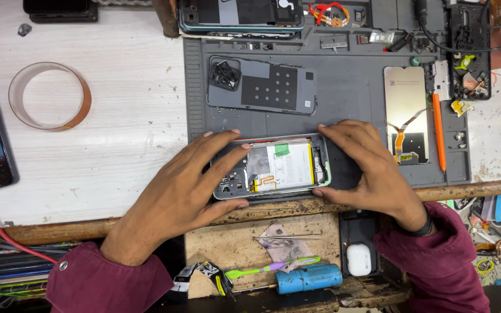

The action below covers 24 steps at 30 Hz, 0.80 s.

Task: The person reassembles a smartphone by inserting the battery, connecting internal cables, and securing the back cover. They use a screwdriver and tweezers to fasten screws and adjust components, then inspect the device before placing it on the workbench.

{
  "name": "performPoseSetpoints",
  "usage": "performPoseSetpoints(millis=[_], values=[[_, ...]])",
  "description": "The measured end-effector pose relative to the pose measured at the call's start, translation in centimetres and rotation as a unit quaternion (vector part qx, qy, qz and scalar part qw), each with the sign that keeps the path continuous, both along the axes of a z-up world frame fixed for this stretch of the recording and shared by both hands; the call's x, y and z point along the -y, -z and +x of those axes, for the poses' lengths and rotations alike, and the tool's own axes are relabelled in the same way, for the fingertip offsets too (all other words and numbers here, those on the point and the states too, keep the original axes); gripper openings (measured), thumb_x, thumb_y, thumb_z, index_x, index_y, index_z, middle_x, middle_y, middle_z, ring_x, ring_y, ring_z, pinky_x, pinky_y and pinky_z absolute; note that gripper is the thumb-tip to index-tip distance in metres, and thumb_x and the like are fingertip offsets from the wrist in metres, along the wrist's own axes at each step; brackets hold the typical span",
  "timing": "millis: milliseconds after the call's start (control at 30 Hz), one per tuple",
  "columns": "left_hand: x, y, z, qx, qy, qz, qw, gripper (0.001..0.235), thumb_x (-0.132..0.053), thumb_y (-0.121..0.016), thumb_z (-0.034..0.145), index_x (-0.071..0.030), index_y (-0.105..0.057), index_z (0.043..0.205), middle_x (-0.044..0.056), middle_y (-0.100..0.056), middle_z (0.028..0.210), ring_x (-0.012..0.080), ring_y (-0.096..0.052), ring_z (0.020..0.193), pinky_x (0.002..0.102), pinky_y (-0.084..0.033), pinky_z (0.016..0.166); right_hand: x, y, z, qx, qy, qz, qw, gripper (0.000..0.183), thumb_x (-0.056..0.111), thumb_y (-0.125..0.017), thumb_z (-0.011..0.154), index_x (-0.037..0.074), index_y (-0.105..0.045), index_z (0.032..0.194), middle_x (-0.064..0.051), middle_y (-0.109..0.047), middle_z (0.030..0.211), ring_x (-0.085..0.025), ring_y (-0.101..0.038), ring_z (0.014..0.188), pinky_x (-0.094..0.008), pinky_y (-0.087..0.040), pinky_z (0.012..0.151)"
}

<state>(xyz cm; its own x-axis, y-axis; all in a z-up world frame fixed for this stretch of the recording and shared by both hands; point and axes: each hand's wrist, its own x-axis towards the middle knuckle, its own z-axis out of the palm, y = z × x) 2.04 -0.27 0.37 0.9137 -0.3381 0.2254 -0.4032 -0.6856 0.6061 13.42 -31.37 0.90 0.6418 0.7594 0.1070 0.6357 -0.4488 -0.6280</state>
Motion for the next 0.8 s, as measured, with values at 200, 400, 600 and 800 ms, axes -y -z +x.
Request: performPoseSetpoints(millis=[200,400,600,800], values=[[-0.2,0.47,-0.1,0.012,0.01,-0.023,1.0,0.076,-0.038,-0.082,0.081,-0.006,-0.051,0.142,0.019,-0.047,0.148,0.0391,-0.053,0.133,0.051,-0.043,0.116,-0.08,0.51,0.18,0.006,0.002,-0.014,1.0,0.088,0.032,-0.09,0.057,0.004,-0.06,0.134,-0.015,-0.055,0.131,-0.035,-0.047,0.13,-0.045,-0.036,0.113],[-0.13,0.62,-0.17,0.01,0.017,-0.007,1.0,0.071,-0.041,-0.082,0.08,-0.002,-0.057,0.134,0.02,-0.049,0.143,0.0409,-0.052,0.132,0.049,-0.045,0.112,0.22,0.4,0.17,0.003,0.011,-0.028,1.0,0.088,0.034,-0.092,0.054,0.006,-0.062,0.132,-0.014,-0.055,0.134,-0.035,-0.046,0.133,-0.047,-0.034,0.113],[-0.15,0.83,-0.27,0.044,-0.005,0.024,0.999,0.063,-0.038,-0.077,0.087,0.001,-0.061,0.133,0.019,-0.056,0.144,0.0338,-0.054,0.136,0.047,-0.044,0.116,0.44,0.22,0.37,-0.012,0.002,-0.036,0.999,0.096,0.044,-0.093,0.053,0.01,-0.062,0.137,-0.012,-0.054,0.141,-0.034,-0.044,0.136,-0.048,-0.036,0.114],[-0.05,0.58,-0.32,0.034,-0.006,0.047,0.998,0.07,-0.042,-0.077,0.084,0.006,-0.061,0.133,0.018,-0.058,0.143,0.0322,-0.052,0.136,0.046,-0.041,0.116,0.27,-0.11,0.23,-0.003,0.01,-0.025,1.0,0.085,0.047,-0.089,0.062,0.01,-0.065,0.135,-0.01,-0.057,0.142,-0.033,-0.046,0.136,-0.046,-0.037,0.115]])
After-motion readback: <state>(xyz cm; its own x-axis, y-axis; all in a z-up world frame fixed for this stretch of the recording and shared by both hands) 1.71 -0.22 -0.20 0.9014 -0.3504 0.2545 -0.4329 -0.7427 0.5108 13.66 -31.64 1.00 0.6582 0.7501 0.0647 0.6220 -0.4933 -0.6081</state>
